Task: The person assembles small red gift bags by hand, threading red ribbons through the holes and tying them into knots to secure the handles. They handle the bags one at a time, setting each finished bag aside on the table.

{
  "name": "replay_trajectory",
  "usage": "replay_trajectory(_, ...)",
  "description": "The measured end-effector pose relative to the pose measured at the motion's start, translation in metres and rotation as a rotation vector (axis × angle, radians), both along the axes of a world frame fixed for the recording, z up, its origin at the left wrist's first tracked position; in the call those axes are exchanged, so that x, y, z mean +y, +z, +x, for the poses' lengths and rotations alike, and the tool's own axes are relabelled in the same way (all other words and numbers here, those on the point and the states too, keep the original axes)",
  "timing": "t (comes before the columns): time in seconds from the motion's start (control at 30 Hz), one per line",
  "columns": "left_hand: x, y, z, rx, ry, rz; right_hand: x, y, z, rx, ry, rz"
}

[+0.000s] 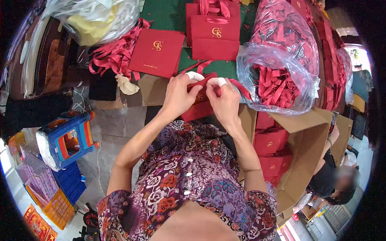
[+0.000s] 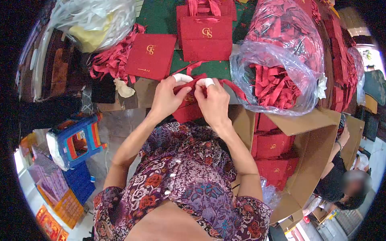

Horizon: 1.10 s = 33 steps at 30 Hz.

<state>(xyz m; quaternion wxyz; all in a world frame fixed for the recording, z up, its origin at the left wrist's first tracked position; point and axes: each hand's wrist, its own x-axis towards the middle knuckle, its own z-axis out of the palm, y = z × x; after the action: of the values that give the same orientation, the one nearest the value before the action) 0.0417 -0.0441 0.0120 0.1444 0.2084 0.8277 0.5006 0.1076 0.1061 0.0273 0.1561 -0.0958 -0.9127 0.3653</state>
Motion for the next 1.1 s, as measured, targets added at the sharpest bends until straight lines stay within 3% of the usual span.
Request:
replay_trajectory(0.2, 0.006, 0.011, 0.012, 0.328, 0.001, -0.211, -0.003, -0.002, -0.001, 0.025, 0.009, 0.139)
replay_trajectory(0.23, 0.006, 0.008, 0.009, 0.371, 0.042, -0.072, -0.001, -0.005, -0.002, 0.026, 0.02, 0.11)
replay_trajectory(0.27, 0.004, 0.008, 0.005, 0.318, 0.035, -0.054, 0.0, -0.005, -0.001, 0.01, 0.008, 0.112)
replay_trajectory(0.33, 0.002, 0.003, 0.001, 0.159, 0.048, 0.035, 0.002, 0.002, -0.005, 0.01, 0.026, -0.205)
replay_trajectory(0.5, 0.003, 0.007, -0.003, 0.113, 0.02, -0.011, 0.016, 0.009, -0.009, 0.003, 0.176, 0.011)
replay_trajectory(0.67, 0.003, 0.017, -0.008, 0.128, -0.037, -0.072, 0.028, 0.022, -0.012, -0.033, 0.234, 0.046)
replay_trajectory(0.8, 0.002, 0.019, -0.003, 0.332, -0.072, -0.109, 0.038, 0.021, -0.018, 0.139, 0.288, 0.129)
replay_trajectory(0.97, 0.002, 0.038, 0.009, 0.726, -0.132, -0.252, 0.049, 0.025, -0.023, -0.04, 0.381, 0.126)
replay_trajectory(1.1, 0.002, 0.043, 0.011, 0.806, -0.17, -0.258, 0.063, 0.034, -0.037, -0.275, 0.522, -0.012)
